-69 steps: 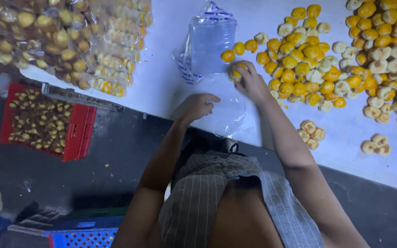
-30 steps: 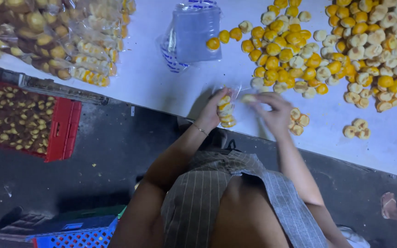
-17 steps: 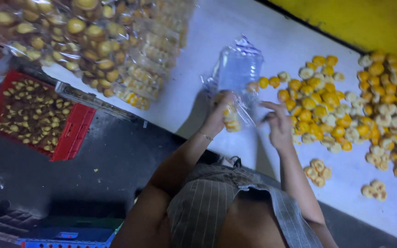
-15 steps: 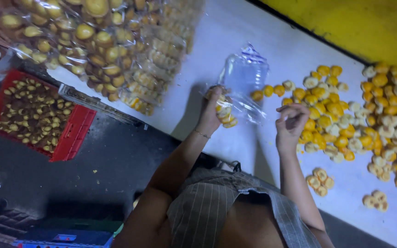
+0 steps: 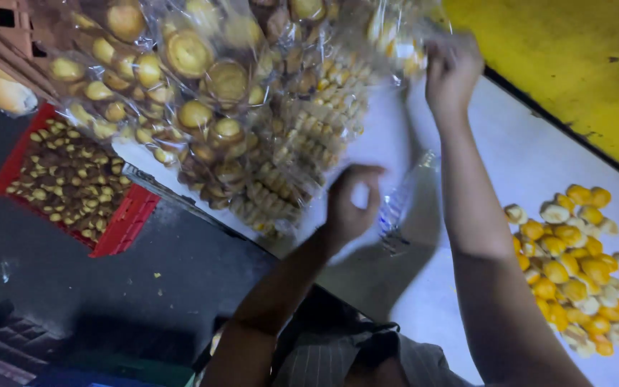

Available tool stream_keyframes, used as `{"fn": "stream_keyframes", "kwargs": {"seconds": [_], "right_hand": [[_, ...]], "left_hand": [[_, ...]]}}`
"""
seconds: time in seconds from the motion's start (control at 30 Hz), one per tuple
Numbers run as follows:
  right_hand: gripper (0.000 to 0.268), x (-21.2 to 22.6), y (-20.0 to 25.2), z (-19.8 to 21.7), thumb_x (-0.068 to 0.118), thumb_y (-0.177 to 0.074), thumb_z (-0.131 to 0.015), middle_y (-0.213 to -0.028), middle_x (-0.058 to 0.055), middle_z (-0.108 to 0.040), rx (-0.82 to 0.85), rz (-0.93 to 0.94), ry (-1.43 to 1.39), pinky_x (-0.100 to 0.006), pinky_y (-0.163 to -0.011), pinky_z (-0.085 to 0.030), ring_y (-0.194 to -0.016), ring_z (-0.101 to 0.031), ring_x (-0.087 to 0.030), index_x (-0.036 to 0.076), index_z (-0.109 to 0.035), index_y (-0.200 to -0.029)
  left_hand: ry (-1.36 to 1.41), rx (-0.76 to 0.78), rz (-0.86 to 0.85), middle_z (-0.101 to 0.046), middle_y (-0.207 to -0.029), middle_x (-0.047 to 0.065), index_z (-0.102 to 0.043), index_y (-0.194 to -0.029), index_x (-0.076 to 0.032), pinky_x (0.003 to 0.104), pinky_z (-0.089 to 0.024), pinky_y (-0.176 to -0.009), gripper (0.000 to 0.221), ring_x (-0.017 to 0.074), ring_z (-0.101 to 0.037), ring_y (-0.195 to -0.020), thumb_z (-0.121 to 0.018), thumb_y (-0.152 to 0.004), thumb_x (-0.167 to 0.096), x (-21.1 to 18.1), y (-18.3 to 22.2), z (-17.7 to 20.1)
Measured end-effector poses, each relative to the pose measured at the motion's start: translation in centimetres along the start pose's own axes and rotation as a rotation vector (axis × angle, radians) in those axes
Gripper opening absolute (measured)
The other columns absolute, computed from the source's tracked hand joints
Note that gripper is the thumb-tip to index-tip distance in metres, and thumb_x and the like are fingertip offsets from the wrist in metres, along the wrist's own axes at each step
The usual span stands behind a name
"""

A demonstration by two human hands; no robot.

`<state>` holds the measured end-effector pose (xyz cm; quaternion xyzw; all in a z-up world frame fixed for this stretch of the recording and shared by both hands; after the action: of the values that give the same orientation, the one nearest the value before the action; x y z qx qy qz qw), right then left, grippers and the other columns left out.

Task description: Packing small pastries into plastic sleeves at a bakery workstation.

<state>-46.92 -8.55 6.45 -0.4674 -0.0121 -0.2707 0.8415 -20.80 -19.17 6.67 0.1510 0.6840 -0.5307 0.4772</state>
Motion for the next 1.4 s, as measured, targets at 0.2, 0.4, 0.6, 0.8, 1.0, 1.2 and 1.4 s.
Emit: {"fn": "stream_keyframes", "kwargs": {"seconds": [0.2, 0.4, 0.6, 0.8, 1.0, 1.2, 1.4], "right_hand": [[0.018, -10.4, 1.5, -12.0, 0.005, -0.095, -0.065, -0.109, -0.020, -0.058, 0.015, -0.243, -0.046, -0.046, -0.078, -0.053, -0.095, -0.065, -0.041, 0.006, -0.058, -0.112], [0.091, -12.8, 4.5, -8.7, 0.011, -0.122, -0.082, -0.160, -0.017, -0.027, 0.154, -0.577, -0.404, -0.048, -0.115, -0.063, -0.135, -0.061, -0.048, 0.022, -0.004, -0.166], [0.020, 3.6, 18.1, 11.7, 0.006, -0.095, -0.071, -0.108, -0.027, -0.073, 0.705, -0.644, -0.412, -0.057, -0.093, -0.051, -0.106, -0.067, -0.049, -0.001, -0.075, -0.114], [0.007, 8.6, 28.9, 17.4, 0.012, -0.095, -0.073, -0.096, -0.012, -0.074, 0.405, -0.741, -0.138, -0.048, -0.085, -0.056, -0.094, -0.072, -0.037, 0.009, -0.072, -0.100], [0.012, 15.1, 28.2, 22.2, 0.015, -0.096, -0.075, -0.092, -0.007, -0.072, 0.182, -0.839, -0.239, -0.044, -0.084, -0.056, -0.092, -0.072, -0.031, 0.014, -0.075, -0.108], [0.004, 10.6, 31.8, 21.4, 0.010, -0.101, -0.067, -0.095, -0.013, -0.069, 0.236, -0.705, -0.136, -0.048, -0.084, -0.054, -0.094, -0.068, -0.037, 0.008, -0.071, -0.101], [0.069, 8.9, 30.6, 18.5, 0.009, -0.081, -0.085, -0.128, -0.022, -0.065, 0.494, -0.591, -0.065, -0.058, -0.109, -0.042, -0.126, -0.057, -0.045, 0.004, -0.054, -0.143]], "left_hand": [[-0.512, 0.950, -0.486, -0.071, -0.120, -0.007, -0.070, -0.115, -0.027, 0.039, -0.040, -0.119, 0.033, 0.0161, -0.062, -0.124, -0.066, -0.090, -0.006, 10.3, 13.7, -11.8], [-0.159, 0.819, 0.044, -0.069, -0.094, -0.009, -0.069, -0.084, -0.022, 0.031, -0.040, -0.084, 0.022, 0.0151, -0.061, -0.096, -0.064, -0.099, -0.037, 16.5, 16.3, -15.0], [-0.413, 1.034, -0.072, -0.074, -0.099, -0.006, -0.074, -0.094, -0.028, 0.043, -0.047, -0.087, 0.024, 0.0223, -0.065, -0.099, -0.068, -0.084, -0.049, 12.8, 13.2, -13.9], [-0.612, 0.986, 0.068, -0.077, -0.100, -0.004, -0.062, -0.116, -0.028, 0.049, -0.042, -0.105, 0.024, 0.0189, -0.076, -0.093, -0.048, -0.105, -0.046, 7.7, 10.5, -13.2], [-0.532, 0.878, 0.084, -0.074, -0.102, -0.011, -0.060, -0.123, -0.030, 0.037, -0.046, -0.095, 0.023, 0.0140, -0.070, -0.099, -0.063, -0.100, -0.029, 3.3, 13.3, -11.6], [-0.488, 0.783, -0.020, -0.077, -0.107, 0.011, -0.081, -0.094, -0.020, 0.048, -0.047, -0.100, 0.008, 0.0352, -0.069, -0.106, -0.073, -0.093, -0.017, 10.2, 15.9, -15.5], [-0.552, 0.992, 0.035, -0.069, -0.132, 0.002, -0.069, -0.127, -0.022, 0.044, -0.037, -0.113, 0.026, 0.0242, -0.058, -0.130, -0.059, -0.107, -0.035, 7.8, 15.9, -14.7]]}}
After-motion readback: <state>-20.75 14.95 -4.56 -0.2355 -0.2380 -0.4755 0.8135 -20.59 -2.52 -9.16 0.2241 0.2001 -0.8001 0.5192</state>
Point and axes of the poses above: each hand's wrist, its own y-axis away from the middle knuckle, its own z-axis out of the back of the hand, x = y × z, the point moved 3 cm from there along -y, towards the middle knuckle
